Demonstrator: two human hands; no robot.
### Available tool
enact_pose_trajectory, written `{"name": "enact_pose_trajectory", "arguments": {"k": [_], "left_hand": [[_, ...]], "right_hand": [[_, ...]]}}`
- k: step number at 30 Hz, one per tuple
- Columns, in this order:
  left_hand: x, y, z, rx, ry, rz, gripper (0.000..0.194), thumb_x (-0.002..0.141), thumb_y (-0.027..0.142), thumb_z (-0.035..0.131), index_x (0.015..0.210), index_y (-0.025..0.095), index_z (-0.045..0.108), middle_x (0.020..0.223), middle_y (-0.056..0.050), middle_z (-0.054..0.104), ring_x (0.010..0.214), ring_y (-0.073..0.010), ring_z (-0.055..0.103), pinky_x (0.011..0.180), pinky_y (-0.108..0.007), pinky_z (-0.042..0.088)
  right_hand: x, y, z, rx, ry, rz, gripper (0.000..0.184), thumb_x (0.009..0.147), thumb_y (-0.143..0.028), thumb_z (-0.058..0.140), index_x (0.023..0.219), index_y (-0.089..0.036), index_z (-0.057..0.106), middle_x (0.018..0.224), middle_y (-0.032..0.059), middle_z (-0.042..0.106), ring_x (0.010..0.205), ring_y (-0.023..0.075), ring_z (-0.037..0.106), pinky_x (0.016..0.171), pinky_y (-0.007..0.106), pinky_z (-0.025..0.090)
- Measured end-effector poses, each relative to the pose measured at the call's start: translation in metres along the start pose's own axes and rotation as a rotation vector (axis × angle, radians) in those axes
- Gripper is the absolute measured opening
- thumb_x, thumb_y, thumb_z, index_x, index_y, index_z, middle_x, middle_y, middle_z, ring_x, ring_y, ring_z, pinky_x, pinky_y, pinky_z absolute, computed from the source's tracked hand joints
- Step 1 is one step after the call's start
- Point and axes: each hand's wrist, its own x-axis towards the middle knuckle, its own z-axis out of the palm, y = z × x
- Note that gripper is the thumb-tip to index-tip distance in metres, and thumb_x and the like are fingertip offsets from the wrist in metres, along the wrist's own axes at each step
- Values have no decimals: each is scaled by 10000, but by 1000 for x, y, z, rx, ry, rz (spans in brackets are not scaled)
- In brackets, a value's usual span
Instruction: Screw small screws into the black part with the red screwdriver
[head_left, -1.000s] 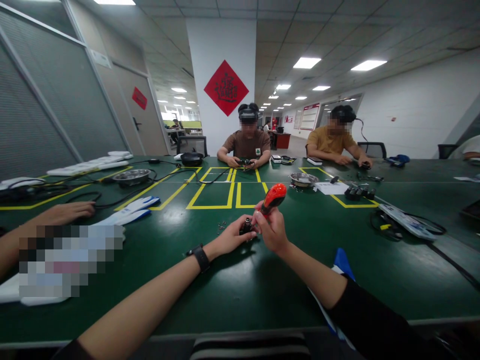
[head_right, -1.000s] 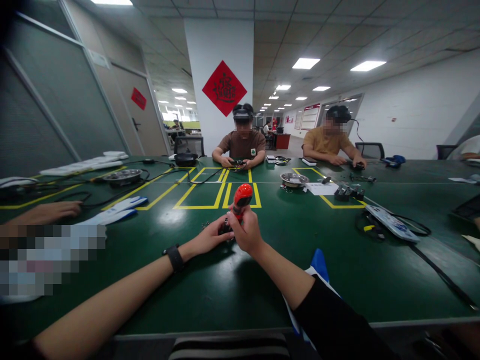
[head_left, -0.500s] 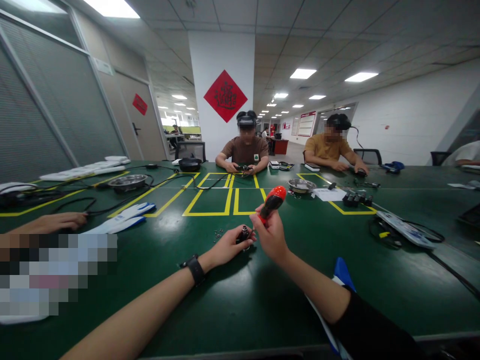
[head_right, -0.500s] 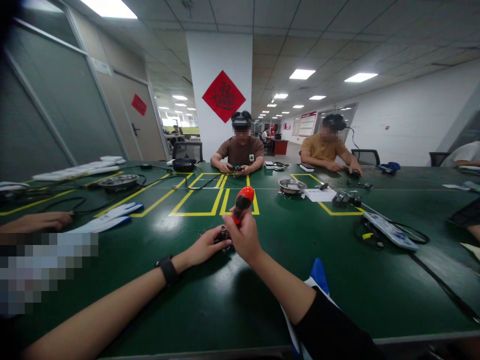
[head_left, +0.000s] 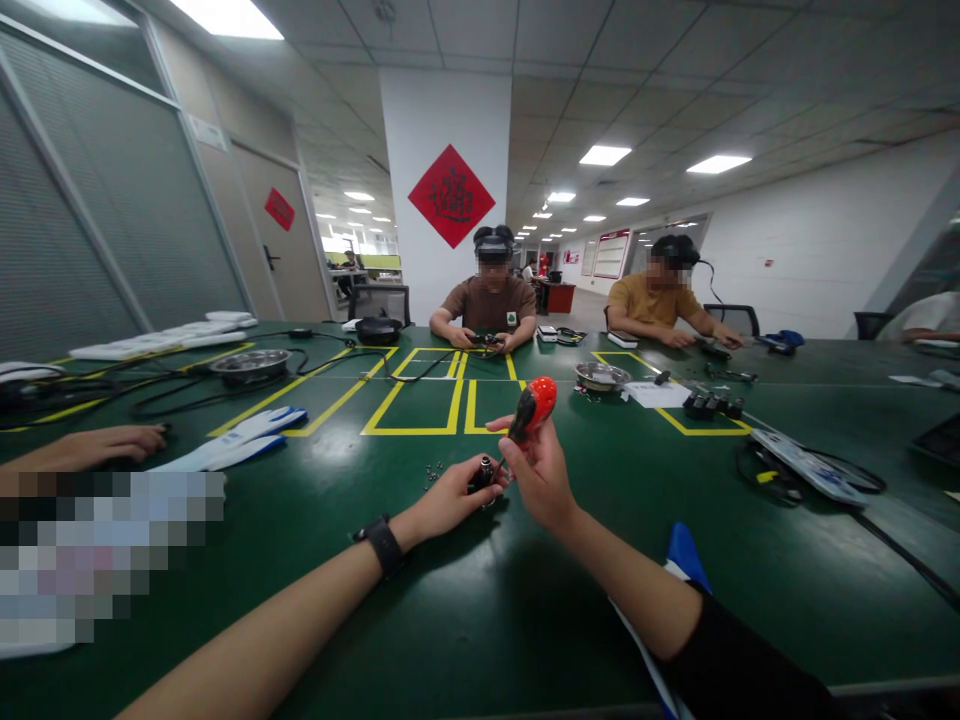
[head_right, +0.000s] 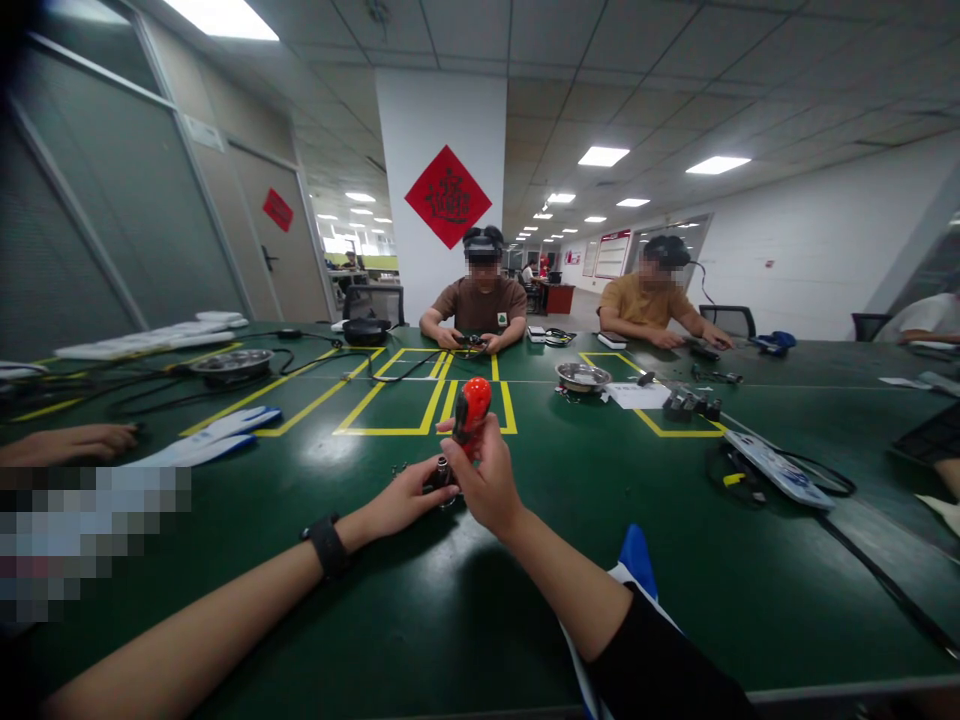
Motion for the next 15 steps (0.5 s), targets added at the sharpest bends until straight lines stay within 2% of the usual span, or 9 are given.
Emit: {"name": "enact_pose_trajectory", "arguments": {"k": [2,4,7,10,12,15], "left_hand": [[0,-1,0,3,1,-5,250,830,311,553,1015,143,565,952,-48,653,852,-177,587,806,-315,467],[1,-3,0,10,8,0,256,827,310,556,1021,143,568,967,-55,653,881,-185,585,830,-324,460],[1,-5,0,18,9,11,258,828,304,554,1029,143,563,970,-58,651,905,-188,579,847,-320,450],[1,-5,0,45,-1,7,229,836,304,541,996,142,567,926,-50,642,869,-180,574,817,-305,450],[0,-6,-1,71,2,2,204,834,302,540,953,139,570,892,-43,633,821,-169,566,782,-293,449],[0,-7,-1,86,5,1,182,834,303,536,900,134,562,850,-31,619,756,-149,546,731,-274,441]], "right_hand": [[0,-1,0,2,3,-2,191,835,-249,559,1005,-211,479,939,34,630,796,141,605,685,264,486],[0,-1,1,37,8,34,203,821,-242,584,982,-216,463,876,15,640,779,140,620,670,263,501],[0,1,3,135,18,110,265,788,-247,628,958,-232,425,822,-21,629,583,93,603,500,205,486],[0,4,4,221,6,159,322,775,-255,641,973,-254,387,806,-48,613,362,38,500,328,158,385],[0,4,5,242,-3,173,353,763,-258,650,984,-261,375,796,-56,602,316,33,481,290,152,356],[1,4,4,248,-13,180,403,731,-252,680,998,-260,378,751,-72,572,320,38,491,296,155,374]]}}
